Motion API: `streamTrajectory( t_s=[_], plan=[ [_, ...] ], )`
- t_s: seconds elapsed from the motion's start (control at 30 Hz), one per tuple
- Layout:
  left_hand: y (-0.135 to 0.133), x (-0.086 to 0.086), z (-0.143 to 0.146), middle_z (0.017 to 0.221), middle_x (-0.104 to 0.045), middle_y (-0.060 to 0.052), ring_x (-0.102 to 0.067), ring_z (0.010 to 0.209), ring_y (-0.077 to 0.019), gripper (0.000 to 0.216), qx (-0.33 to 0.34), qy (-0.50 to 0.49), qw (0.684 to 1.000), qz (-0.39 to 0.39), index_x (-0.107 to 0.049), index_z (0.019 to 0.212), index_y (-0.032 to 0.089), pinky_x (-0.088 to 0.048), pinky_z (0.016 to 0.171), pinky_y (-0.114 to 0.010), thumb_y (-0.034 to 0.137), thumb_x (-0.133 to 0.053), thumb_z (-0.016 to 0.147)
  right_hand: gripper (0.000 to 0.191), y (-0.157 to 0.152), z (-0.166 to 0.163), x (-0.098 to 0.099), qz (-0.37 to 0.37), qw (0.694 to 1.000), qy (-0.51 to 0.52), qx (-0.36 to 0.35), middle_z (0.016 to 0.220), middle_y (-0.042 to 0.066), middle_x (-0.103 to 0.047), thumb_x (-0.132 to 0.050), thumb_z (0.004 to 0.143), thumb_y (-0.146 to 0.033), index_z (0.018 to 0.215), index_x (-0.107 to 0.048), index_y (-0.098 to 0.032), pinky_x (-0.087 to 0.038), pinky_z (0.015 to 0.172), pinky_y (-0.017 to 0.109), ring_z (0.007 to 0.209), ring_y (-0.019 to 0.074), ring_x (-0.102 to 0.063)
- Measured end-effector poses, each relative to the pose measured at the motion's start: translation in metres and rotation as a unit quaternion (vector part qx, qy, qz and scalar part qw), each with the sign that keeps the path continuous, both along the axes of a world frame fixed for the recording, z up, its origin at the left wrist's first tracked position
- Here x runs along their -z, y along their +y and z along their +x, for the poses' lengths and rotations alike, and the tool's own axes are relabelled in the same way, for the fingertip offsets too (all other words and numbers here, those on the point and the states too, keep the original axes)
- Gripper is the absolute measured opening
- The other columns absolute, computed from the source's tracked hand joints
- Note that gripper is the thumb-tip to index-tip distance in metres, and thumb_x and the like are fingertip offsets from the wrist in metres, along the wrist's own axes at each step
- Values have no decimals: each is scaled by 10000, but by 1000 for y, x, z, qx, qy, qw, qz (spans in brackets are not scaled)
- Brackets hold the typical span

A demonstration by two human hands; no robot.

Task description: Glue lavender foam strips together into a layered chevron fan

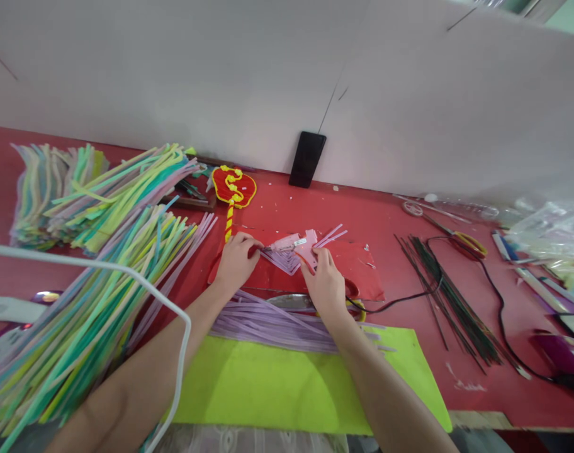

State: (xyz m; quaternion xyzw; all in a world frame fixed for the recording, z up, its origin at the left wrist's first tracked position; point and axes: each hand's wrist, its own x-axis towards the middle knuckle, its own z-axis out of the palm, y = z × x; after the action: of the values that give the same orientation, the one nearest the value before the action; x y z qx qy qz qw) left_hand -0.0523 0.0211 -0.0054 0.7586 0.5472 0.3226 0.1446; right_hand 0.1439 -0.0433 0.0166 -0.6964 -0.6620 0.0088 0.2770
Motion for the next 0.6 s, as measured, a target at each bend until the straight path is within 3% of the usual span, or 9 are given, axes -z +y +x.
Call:
streamTrajectory(
  t_s=[0.6],
  plan=[
    [0,0,0,930,-574,-36,-553,940,-195,167,-1,1,1000,-3,-664,894,214,-421,906,-368,171,-539,792,228,-1,0,-4,-26,1000,0,0,1112,91,-614,-439,865,-270,1078,-472,-196,-466,611,311,828,227,-642]
  ],
)
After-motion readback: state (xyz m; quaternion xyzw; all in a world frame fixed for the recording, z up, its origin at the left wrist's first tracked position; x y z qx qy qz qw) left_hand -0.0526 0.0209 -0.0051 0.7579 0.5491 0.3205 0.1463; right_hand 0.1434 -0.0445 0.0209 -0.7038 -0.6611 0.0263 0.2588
